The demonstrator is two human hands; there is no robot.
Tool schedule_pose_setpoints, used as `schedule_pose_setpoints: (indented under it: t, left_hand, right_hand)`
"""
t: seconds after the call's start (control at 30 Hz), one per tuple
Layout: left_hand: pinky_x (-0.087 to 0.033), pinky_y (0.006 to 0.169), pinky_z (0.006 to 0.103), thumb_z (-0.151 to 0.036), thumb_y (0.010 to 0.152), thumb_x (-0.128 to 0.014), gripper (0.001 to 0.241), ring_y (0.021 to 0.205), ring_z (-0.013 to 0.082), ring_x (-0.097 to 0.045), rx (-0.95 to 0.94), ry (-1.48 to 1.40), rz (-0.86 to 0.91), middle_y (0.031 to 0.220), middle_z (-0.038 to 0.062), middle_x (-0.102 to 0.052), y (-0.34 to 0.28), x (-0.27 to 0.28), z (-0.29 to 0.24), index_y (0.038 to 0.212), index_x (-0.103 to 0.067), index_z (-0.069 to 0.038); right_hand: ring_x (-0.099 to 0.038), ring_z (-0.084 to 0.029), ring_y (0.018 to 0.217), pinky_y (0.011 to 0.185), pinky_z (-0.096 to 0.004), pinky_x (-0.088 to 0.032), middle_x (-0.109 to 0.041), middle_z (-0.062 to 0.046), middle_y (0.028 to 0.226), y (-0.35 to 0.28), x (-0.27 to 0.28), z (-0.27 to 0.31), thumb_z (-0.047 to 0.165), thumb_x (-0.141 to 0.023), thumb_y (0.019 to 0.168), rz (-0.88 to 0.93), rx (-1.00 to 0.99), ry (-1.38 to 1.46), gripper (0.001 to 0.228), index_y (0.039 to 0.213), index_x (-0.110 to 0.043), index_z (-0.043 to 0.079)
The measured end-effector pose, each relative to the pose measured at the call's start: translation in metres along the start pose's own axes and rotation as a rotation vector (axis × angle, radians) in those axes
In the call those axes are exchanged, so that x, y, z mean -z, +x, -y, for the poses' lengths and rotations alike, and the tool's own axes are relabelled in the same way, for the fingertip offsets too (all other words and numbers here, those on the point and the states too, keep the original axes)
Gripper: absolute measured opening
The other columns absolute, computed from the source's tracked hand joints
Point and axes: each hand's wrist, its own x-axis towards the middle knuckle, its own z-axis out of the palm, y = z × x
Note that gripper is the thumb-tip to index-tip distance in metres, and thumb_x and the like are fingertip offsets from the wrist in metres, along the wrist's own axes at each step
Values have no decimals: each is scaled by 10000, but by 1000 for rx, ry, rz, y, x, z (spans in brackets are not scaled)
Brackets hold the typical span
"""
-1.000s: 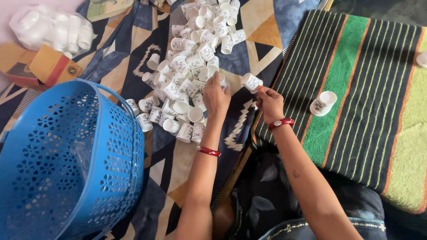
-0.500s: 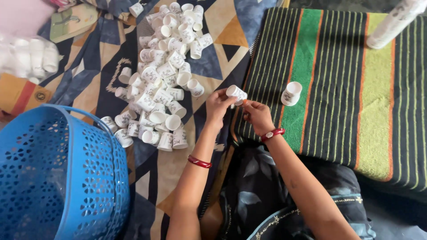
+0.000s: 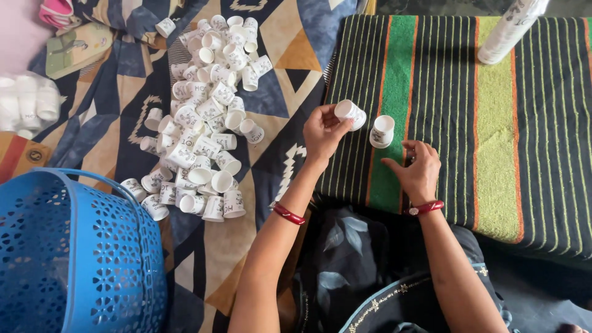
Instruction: Picking up, sorting, and counting small white paper cups.
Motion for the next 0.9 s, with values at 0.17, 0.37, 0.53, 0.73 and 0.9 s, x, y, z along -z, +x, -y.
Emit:
schedule_pose_setpoints:
  t: [0.17,0.37,0.53,0.73,0.9]
  left_hand:
    - [-569,831,288,-189,793,-871,411,979,135,-743,-85,318,27,1060,55,-777,-1,-27,-23,1132,-695,-37]
    - [-581,822,304,-232,759,-877,426,960,147,-739,-234,456,102,1053,39,-770,-3,-46,-20,1119,-715,-73]
    - [-585,852,335,-247,745,-901,444,945,186,-712,-395,592,135,1035,53,-766,-6,-51,-9,1119,-720,-93]
    - [-572,868,362,-260,708,-916,464,959,201,-707,-356,655,146,1010,45,-758,-14,-52,4,1099,-715,-115]
    - [-565,862,352,-249,691,-915,475,955,202,-674,-321,683,144,999,35,-751,-17,-53,9,1103,-723,-112]
  right_hand:
    - [-645,-273,951,858,-403,-541,-697,-116,988,5,-10,-8,280,-976,665,14,30,18,560,1088,-725,13]
    - [-642,-255,924,850,-387,-547,-696,-112,990,9,-14,-8,279,-977,671,37,-17,49,557,1093,-729,14]
    - [-633,-242,897,831,-376,-546,-687,-101,967,11,-11,-6,283,-980,660,53,-52,64,563,1088,-728,19]
    - [-623,-242,892,831,-381,-538,-688,-88,965,9,-13,-7,279,-985,664,39,-35,67,542,1068,-726,27]
    - [-610,-241,889,827,-379,-534,-683,-82,964,9,-13,-7,278,-986,664,24,-28,77,537,1061,-723,30]
